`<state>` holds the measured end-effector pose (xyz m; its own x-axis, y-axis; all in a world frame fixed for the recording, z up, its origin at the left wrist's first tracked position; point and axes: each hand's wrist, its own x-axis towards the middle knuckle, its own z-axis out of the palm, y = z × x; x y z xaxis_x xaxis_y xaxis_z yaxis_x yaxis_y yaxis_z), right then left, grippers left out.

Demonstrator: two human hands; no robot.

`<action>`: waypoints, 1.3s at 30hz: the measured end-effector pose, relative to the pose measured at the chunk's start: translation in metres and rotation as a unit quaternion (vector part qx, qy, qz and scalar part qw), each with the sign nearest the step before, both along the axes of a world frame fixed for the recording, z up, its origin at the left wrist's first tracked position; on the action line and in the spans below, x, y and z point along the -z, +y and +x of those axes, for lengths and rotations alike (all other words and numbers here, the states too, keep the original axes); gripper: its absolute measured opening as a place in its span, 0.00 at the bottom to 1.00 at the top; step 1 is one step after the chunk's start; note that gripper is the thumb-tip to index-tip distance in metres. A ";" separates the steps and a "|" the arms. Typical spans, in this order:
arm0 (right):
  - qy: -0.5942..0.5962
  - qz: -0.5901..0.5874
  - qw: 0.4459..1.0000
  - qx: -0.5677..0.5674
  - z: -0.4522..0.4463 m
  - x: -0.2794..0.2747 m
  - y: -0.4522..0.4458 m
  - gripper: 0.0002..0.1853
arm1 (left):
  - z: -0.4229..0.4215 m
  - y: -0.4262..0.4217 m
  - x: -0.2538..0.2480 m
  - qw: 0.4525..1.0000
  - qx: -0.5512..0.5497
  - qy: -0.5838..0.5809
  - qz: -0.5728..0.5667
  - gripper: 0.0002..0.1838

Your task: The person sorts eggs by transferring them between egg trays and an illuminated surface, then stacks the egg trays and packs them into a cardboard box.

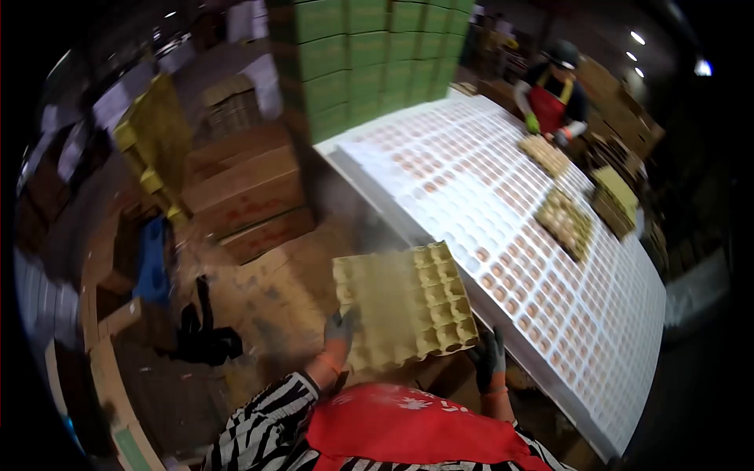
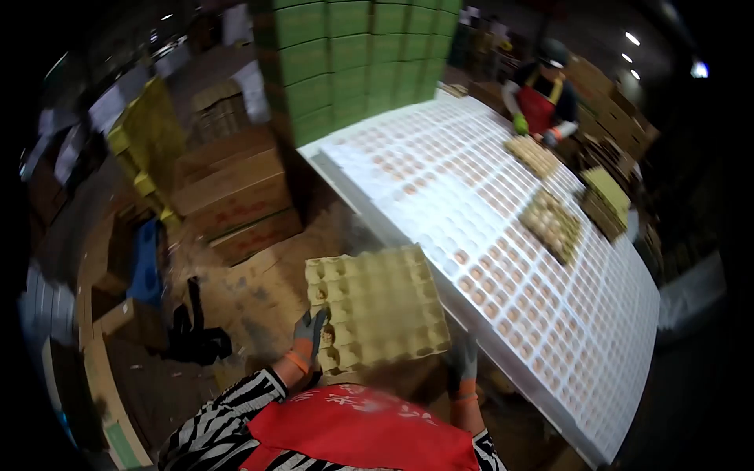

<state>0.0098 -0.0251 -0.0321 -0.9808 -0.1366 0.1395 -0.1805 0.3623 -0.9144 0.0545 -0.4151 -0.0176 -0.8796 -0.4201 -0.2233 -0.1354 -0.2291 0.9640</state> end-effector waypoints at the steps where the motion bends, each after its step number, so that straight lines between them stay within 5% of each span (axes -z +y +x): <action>1: -0.018 -0.005 0.999 -0.035 -0.020 0.001 -0.032 0.30 | 0.012 -0.026 0.005 0.998 -0.057 0.001 0.029 0.21; 3: -0.152 -0.207 0.966 -0.036 -0.047 -0.015 -0.116 0.29 | 0.027 -0.073 0.006 0.992 -0.113 -0.042 0.043 0.21; 8: -0.160 -0.022 0.968 -0.190 -0.115 -0.018 -0.235 0.25 | 0.038 -0.165 0.048 0.984 -0.151 -0.099 -0.004 0.29; 9: -0.129 0.019 0.974 -0.186 -0.128 -0.016 -0.257 0.23 | 0.025 -0.170 -0.007 0.974 -0.174 -0.145 0.034 0.28; 11: -0.116 0.045 0.976 -0.178 -0.155 -0.020 -0.304 0.21 | 0.022 -0.207 0.005 0.949 -0.107 -0.046 -0.295 0.26; 13: -0.108 0.039 0.974 -0.193 -0.191 0.009 -0.349 0.22 | 0.023 -0.251 0.032 0.852 0.004 0.017 -0.524 0.23; 15: 0.009 0.070 0.972 -0.224 -0.227 0.016 -0.396 0.23 | -0.002 -0.304 0.035 0.808 0.038 0.029 -0.587 0.21; 17: -0.100 -0.002 0.960 -0.262 -0.251 -0.016 -0.468 0.23 | -0.004 -0.342 0.036 0.857 -0.034 -0.006 -0.514 0.19; 18: -0.281 -0.098 0.912 -0.282 -0.270 -0.030 -0.503 0.23 | -0.010 -0.362 0.039 0.873 -0.091 -0.065 -0.474 0.23; 21: -0.129 -0.161 0.914 -0.348 -0.305 -0.062 -0.605 0.25 | -0.050 -0.411 -0.031 0.706 -0.161 0.029 -0.689 0.24; 23: -0.100 -0.176 0.911 -0.360 -0.332 -0.077 -0.655 0.26 | -0.078 -0.461 -0.053 0.650 -0.207 0.041 -0.730 0.26; 25: -0.089 -0.200 0.903 -0.369 -0.363 -0.078 -0.696 0.26 | -0.118 -0.542 -0.028 0.683 -0.274 0.056 -0.675 0.25; 26: -0.097 -0.217 0.897 -0.372 -0.379 -0.070 -0.710 0.25 | -0.146 -0.579 -0.036 0.819 -0.258 0.139 -0.494 0.24; 27: -0.105 -0.234 0.892 -0.371 -0.395 -0.061 -0.723 0.25 | -0.175 -0.616 -0.046 0.894 -0.266 0.227 -0.281 0.24; 28: -0.104 -0.211 0.902 -0.361 -0.412 -0.051 -0.734 0.25 | -0.215 -0.651 -0.079 0.913 -0.181 0.356 0.084 0.25; 29: -0.104 -0.188 0.913 -0.347 -0.428 -0.041 -0.745 0.25 | -0.250 -0.704 -0.073 0.908 -0.237 0.324 0.122 0.22; 32: -0.139 -0.210 0.924 -0.288 -0.467 -0.044 -0.801 0.22 | -0.368 -0.841 -0.090 0.922 -0.261 0.267 -0.106 0.21; 34: -0.190 -0.244 0.921 -0.238 -0.497 -0.059 -0.846 0.22 | -0.445 -0.873 -0.156 0.912 -0.306 0.271 -0.035 0.21; 37: -0.030 -0.068 0.974 -0.214 -0.563 -0.099 -0.933 0.16 | -0.531 -0.957 -0.171 0.929 -0.235 0.280 -0.051 0.24; 39: 0.021 -0.048 0.975 -0.215 -0.618 -0.109 -0.999 0.16 | -0.573 -0.985 -0.189 0.929 -0.294 0.220 -0.046 0.26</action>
<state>-0.6079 -1.0239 0.0765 -0.8285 -0.5186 0.2113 -0.3360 0.1585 -0.9284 -0.5188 -1.4004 0.1717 -0.4896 -0.8562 0.1646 0.3987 -0.0519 0.9156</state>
